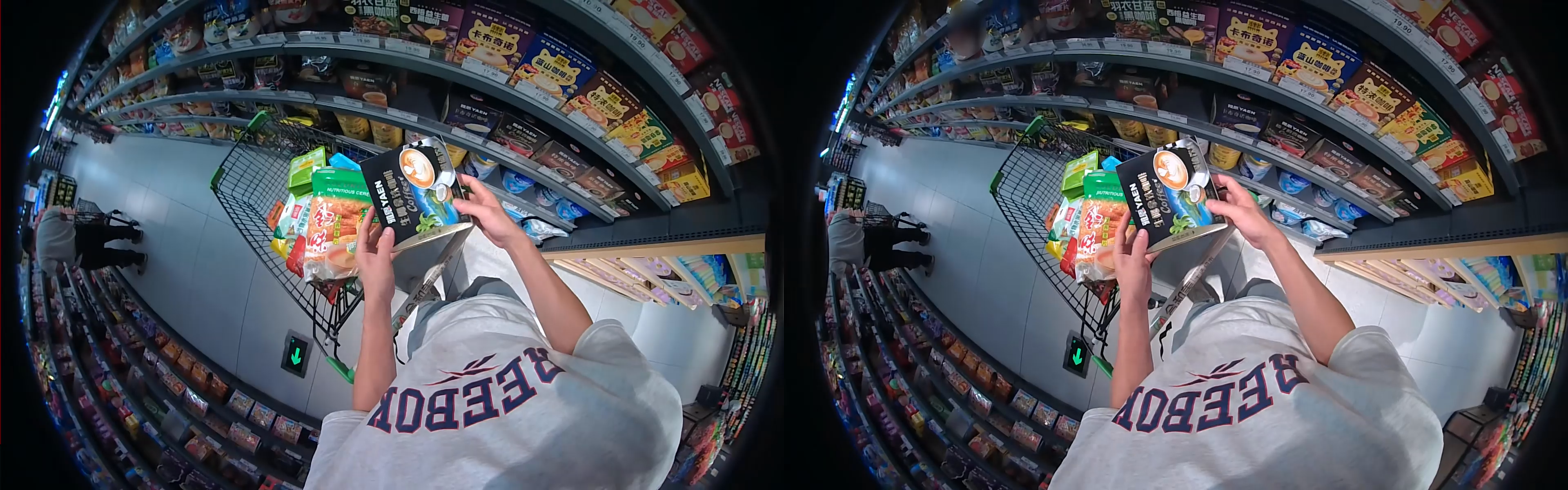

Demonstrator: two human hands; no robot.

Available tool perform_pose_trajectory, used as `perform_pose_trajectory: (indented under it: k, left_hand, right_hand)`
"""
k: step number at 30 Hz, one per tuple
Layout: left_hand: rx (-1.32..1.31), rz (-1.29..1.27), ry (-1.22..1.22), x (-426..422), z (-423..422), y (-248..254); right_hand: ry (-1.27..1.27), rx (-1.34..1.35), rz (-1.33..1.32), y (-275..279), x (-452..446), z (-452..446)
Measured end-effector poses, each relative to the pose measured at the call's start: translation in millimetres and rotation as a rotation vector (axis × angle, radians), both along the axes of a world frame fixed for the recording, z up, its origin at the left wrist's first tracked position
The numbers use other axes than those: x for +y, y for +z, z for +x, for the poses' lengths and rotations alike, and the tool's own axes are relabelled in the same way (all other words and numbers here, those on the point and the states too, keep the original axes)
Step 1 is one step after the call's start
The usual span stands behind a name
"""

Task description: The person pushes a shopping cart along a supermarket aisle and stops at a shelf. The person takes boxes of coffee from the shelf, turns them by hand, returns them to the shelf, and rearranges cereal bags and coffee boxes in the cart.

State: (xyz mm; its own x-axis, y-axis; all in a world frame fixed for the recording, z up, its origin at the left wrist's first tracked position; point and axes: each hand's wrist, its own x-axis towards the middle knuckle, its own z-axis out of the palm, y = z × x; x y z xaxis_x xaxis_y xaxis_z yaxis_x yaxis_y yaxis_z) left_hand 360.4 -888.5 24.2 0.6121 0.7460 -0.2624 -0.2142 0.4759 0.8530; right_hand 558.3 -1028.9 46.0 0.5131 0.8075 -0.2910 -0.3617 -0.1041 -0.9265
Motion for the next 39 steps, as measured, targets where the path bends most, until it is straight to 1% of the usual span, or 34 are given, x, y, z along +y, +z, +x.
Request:
perform_pose_trajectory:
  k: [1, 2, 3, 4, 5, 6, 7, 8, 9, 10, 11, 12, 13, 14, 16, 17, 18, 20, 21, 23, 24, 25, 26, 27, 28, 29, 30, 31, 32, 34, 36, 38, 39]
  left_hand:
    - [-0.023, -0.016, 0.007, 5, -3, 1]
    - [0.006, 0.028, -0.005, 11, -7, -7]
    - [-0.012, 0.064, 0.013, 15, -8, -3]
    - [-0.031, 0.100, 0.031, 18, -8, 0]
    - [-0.016, 0.241, 0.017, 22, -12, 5]
    - [-0.031, 0.312, 0.004, 26, -16, 13]
    - [0.101, 0.396, -0.068, 33, -25, 23]
    - [0.234, 0.478, -0.139, 40, -33, 29]
    - [0.157, 0.566, -0.126, 46, -35, 19]
    - [0.138, 0.675, -0.177, 47, -35, 26]
    - [0.119, 0.787, -0.225, 48, -35, 43]
    - [0.098, 0.902, -0.270, 50, -33, 55]
    - [0.080, 0.924, -0.323, 51, -29, 58]
    - [0.073, 0.848, -0.342, 46, -25, 64]
    - [0.053, 0.692, -0.379, 36, -15, 75]
    - [0.063, 0.652, -0.408, 36, -12, 67]
    - [0.030, 0.608, -0.350, 36, -8, 62]
    - [-0.033, 0.517, -0.234, 34, -2, 51]
    - [-0.019, 0.451, -0.242, 37, -1, 48]
    - [0.018, 0.431, -0.235, 28, -4, 48]
    - [0.037, 0.423, -0.231, 25, -5, 50]
    - [0.117, 0.563, -0.302, 29, -12, 40]
    - [0.140, 0.523, -0.284, 29, -19, 26]
    - [0.160, 0.486, -0.268, 29, -23, 21]
    - [0.178, 0.448, -0.253, 27, -26, 18]
    - [0.201, 0.255, -0.223, 23, -33, 16]
    - [0.180, 0.173, -0.178, 18, -34, 11]
    - [0.157, 0.095, -0.131, 13, -33, 4]
    - [0.134, 0.016, -0.085, 9, -30, -2]
    - [0.093, -0.004, 0.002, 8, -17, -1]
    - [0.091, -0.082, 0.065, 10, -15, -9]
    - [0.128, -0.048, 0.120, 21, -6, -10]
    - [0.160, -0.031, 0.137, 28, -3, -9]
  right_hand:
    - [0.058, -0.014, -0.060, 8, -2, 1]
    - [0.115, -0.027, -0.122, 12, -5, 1]
    - [0.193, -0.017, -0.142, 12, -5, 6]
    - [0.108, -0.173, -0.144, 12, -6, 5]
    - [0.022, -0.328, -0.146, 12, -5, 1]
    - [-0.065, -0.481, -0.147, 16, -3, -3]
    - [-0.118, -0.675, -0.149, 30, 0, -6]
    - [-0.044, -0.878, -0.123, 50, 1, -6]
    - [0.036, -1.076, -0.095, 73, 4, -7]
    - [0.121, -1.271, -0.063, 90, 7, -7]
    - [0.283, -1.227, 0.016, 99, 13, -4]
    - [0.440, -1.416, 0.012, 106, 17, 1]
    - [0.610, -1.320, -0.048, 118, 22, 1]
    - [0.777, -1.215, -0.113, 126, 27, -1]
    - [0.856, -1.089, -0.072, 123, 37, 3]
    - [0.885, -1.048, -0.053, 119, 40, 5]
    - [0.913, -1.010, -0.031, 115, 44, 9]
    - [0.858, -0.940, -0.033, 105, 47, 13]
    - [0.810, -0.926, -0.028, 101, 47, 14]
    - [0.723, -0.879, -0.029, 81, 46, 23]
    - [0.669, -0.738, -0.093, 85, 46, 22]
    - [0.625, -0.663, -0.114, 78, 47, 26]
    - [0.581, -0.585, -0.137, 68, 45, 30]
    - [0.554, -0.599, -0.126, 60, 44, 35]
    - [0.517, -0.546, -0.129, 53, 43, 38]
    - [0.481, -0.490, -0.136, 46, 40, 39]
    - [0.447, -0.435, -0.142, 39, 38, 38]
    - [0.440, -0.362, -0.175, 34, 38, 36]
    - [0.477, -0.383, -0.215, 34, 35, 34]
    - [0.455, -0.567, -0.227, 20, 30, 31]
    - [0.455, -0.428, -0.276, 6, 27, 27]
    - [0.464, -0.324, -0.347, -3, 33, 29]
    - [0.446, -0.237, -0.327, -3, 39, 26]
